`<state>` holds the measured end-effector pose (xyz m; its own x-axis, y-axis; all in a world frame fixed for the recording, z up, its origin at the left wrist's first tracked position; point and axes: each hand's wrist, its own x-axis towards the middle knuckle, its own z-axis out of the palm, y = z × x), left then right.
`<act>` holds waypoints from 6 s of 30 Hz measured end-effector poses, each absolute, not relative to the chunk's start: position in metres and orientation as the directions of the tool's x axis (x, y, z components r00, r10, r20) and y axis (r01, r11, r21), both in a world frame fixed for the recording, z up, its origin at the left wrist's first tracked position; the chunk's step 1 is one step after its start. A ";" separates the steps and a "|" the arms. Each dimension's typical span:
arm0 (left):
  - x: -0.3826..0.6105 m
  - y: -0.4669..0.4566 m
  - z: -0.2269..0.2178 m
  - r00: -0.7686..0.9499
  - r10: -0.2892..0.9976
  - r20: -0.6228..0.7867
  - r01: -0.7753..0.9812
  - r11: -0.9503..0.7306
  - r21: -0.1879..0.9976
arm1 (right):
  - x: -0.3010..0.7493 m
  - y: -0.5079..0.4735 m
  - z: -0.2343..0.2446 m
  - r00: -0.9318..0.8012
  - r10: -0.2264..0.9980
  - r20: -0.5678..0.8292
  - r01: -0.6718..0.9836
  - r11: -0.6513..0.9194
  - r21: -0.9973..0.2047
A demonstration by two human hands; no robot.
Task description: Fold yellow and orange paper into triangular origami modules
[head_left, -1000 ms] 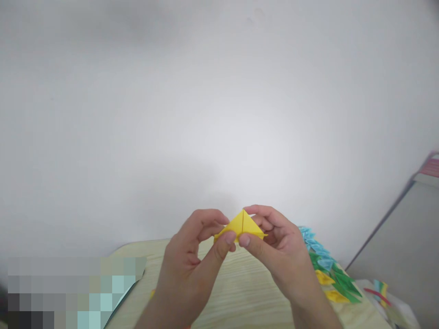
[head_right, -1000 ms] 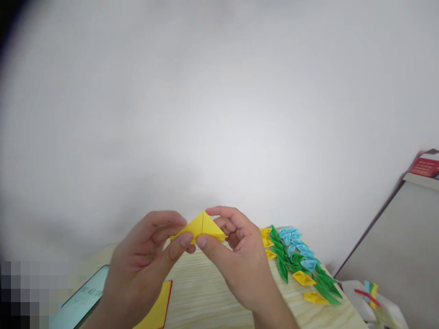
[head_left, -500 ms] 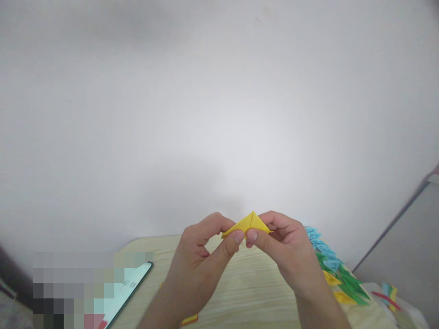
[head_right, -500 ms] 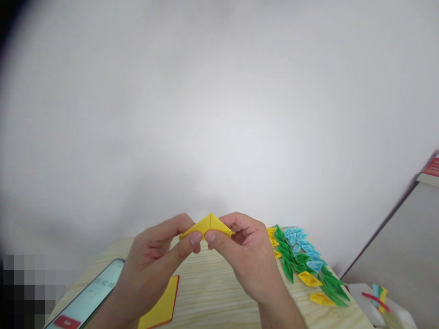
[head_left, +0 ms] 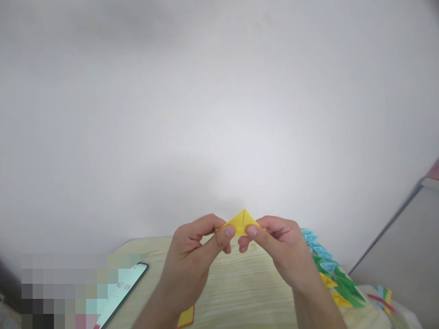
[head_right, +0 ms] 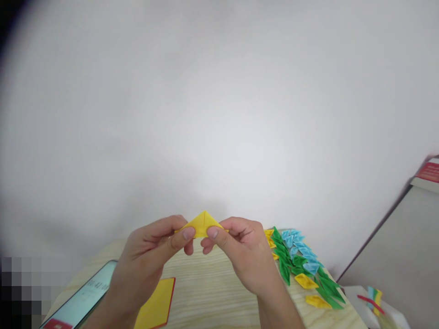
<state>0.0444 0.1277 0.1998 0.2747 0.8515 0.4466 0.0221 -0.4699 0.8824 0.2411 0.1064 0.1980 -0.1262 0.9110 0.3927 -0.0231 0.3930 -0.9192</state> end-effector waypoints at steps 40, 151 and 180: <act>0.055 0.134 0.201 0.187 0.854 0.486 0.306 -0.521 0.797 | 0.245 0.112 0.191 0.032 0.842 0.539 0.277 0.510 -0.814; 0.052 0.125 0.197 0.112 0.809 0.577 -0.153 -0.560 0.814 | 0.238 0.095 0.195 0.196 0.820 0.538 -0.022 0.552 -0.833; 0.048 0.128 0.198 0.279 0.855 0.438 -0.142 -0.414 0.899 | 0.240 0.103 0.192 0.042 0.908 0.417 -0.073 0.419 -0.905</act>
<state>0.0484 0.1285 0.1980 0.2792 0.8547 0.4377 -0.1416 -0.4142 0.8991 0.2398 0.1031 0.1915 0.0419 0.9079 0.4170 -0.0733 0.4191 -0.9050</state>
